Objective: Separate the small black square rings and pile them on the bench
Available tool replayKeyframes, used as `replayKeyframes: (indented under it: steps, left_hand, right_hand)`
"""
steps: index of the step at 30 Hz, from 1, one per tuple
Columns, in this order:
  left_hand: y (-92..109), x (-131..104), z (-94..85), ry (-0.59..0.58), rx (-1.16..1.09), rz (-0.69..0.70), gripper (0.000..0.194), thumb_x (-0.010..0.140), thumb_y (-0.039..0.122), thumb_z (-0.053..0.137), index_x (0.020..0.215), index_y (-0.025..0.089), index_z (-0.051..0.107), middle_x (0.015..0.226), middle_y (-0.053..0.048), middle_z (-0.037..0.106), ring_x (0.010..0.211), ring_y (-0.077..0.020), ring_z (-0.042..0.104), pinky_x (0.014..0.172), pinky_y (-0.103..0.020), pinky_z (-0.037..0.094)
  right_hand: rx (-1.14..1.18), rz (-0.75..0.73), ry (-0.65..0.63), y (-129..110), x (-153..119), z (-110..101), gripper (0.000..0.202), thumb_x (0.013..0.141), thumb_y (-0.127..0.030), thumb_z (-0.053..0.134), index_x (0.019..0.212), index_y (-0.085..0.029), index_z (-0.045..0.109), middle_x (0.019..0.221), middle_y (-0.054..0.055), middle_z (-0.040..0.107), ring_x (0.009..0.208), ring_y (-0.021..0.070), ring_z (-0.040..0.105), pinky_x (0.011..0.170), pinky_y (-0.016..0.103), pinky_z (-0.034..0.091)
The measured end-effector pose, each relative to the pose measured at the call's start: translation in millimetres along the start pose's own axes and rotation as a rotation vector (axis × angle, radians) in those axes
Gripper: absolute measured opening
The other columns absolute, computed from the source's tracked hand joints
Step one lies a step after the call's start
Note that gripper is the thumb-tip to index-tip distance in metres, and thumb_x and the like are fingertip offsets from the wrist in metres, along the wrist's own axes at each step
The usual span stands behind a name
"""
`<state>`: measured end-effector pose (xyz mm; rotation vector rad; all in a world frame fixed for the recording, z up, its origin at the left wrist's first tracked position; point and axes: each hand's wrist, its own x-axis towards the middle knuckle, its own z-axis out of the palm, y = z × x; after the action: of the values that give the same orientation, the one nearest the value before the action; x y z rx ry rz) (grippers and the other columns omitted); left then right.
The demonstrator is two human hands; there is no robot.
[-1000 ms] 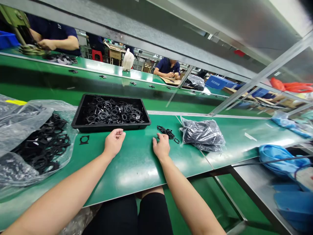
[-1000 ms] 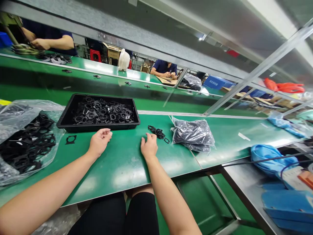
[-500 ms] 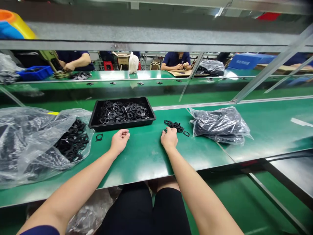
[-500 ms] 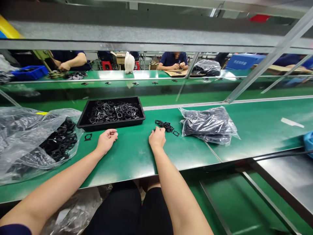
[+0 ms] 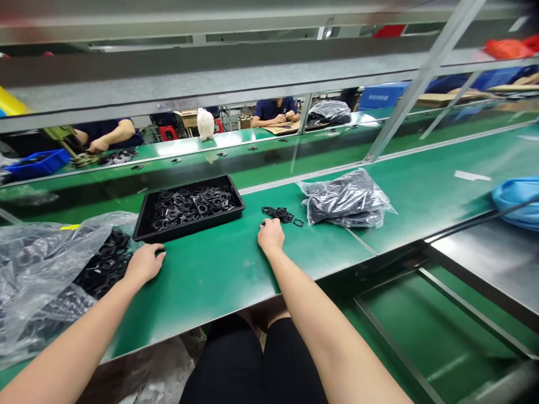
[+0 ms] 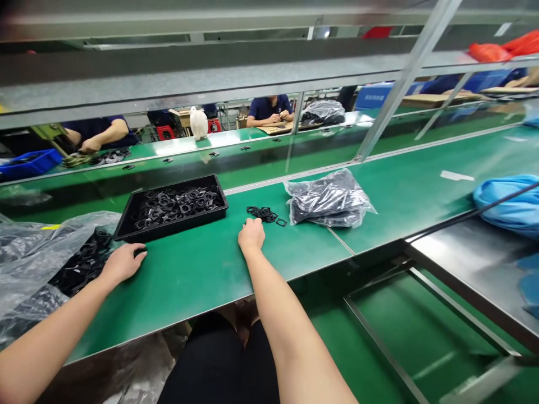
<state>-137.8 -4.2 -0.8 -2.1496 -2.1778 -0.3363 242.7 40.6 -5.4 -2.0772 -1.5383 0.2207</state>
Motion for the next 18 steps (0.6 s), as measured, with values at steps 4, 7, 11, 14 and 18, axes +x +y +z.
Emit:
replayKeyframes:
  steps: [4,7,11,14,18]
  left_hand:
    - [24.0,-0.9,-2.0,-0.008,-0.094,0.031,0.042,0.075,0.038,0.050,0.104,0.015,0.068,0.099,-0.015,0.068,0.085,-0.0290,0.065,0.080,-0.040,0.050]
    - [49.4,-3.1,-1.4,0.005,-0.225,0.030,0.041,0.072,0.040,0.055,0.105,0.018,0.067,0.096,-0.012,0.069,0.080,-0.0271,0.066,0.078,-0.039,0.051]
    - [91.3,-4.7,5.5,0.094,-0.459,0.110,0.036,0.074,0.040,0.056,0.104,0.023,0.066,0.103,-0.008,0.069,0.090,-0.0256,0.065,0.081,-0.037,0.051]
    - [122.7,-3.5,13.8,0.174,-0.551,0.227,0.031,0.077,0.039,0.055,0.101,0.023,0.066,0.112,-0.008,0.066,0.098,-0.0245,0.062,0.089,-0.037,0.048]
    - [149.7,-2.7,26.9,0.145,-0.466,0.372,0.032,0.081,0.038,0.050,0.101,0.020,0.068,0.114,-0.013,0.063,0.108,-0.0285,0.057,0.096,-0.042,0.043]
  right_hand:
    - [0.104,0.010,0.035,1.9,-1.5,-1.6,0.019,0.089,-0.030,0.048,0.101,-0.022,0.061,0.107,0.008,0.054,0.086,0.0177,0.058,0.072,0.029,0.042]
    - [0.202,0.001,0.035,3.2,-2.5,-3.7,0.018,0.089,-0.032,0.047,0.099,-0.023,0.060,0.102,0.005,0.059,0.084,0.0168,0.058,0.073,0.028,0.042]
    - [0.284,0.036,0.016,4.2,-2.5,-6.3,0.014,0.085,-0.027,0.049,0.094,-0.024,0.059,0.089,0.002,0.065,0.081,0.0177,0.058,0.072,0.028,0.042]
    - [0.313,0.052,0.037,5.0,-1.8,-6.1,0.014,0.080,-0.023,0.049,0.089,-0.024,0.059,0.082,0.000,0.066,0.079,0.0185,0.059,0.072,0.029,0.043]
    - [0.383,0.048,0.057,6.7,-0.1,-3.1,0.020,0.079,-0.021,0.049,0.094,-0.025,0.062,0.083,0.000,0.068,0.081,0.0191,0.060,0.076,0.030,0.045]
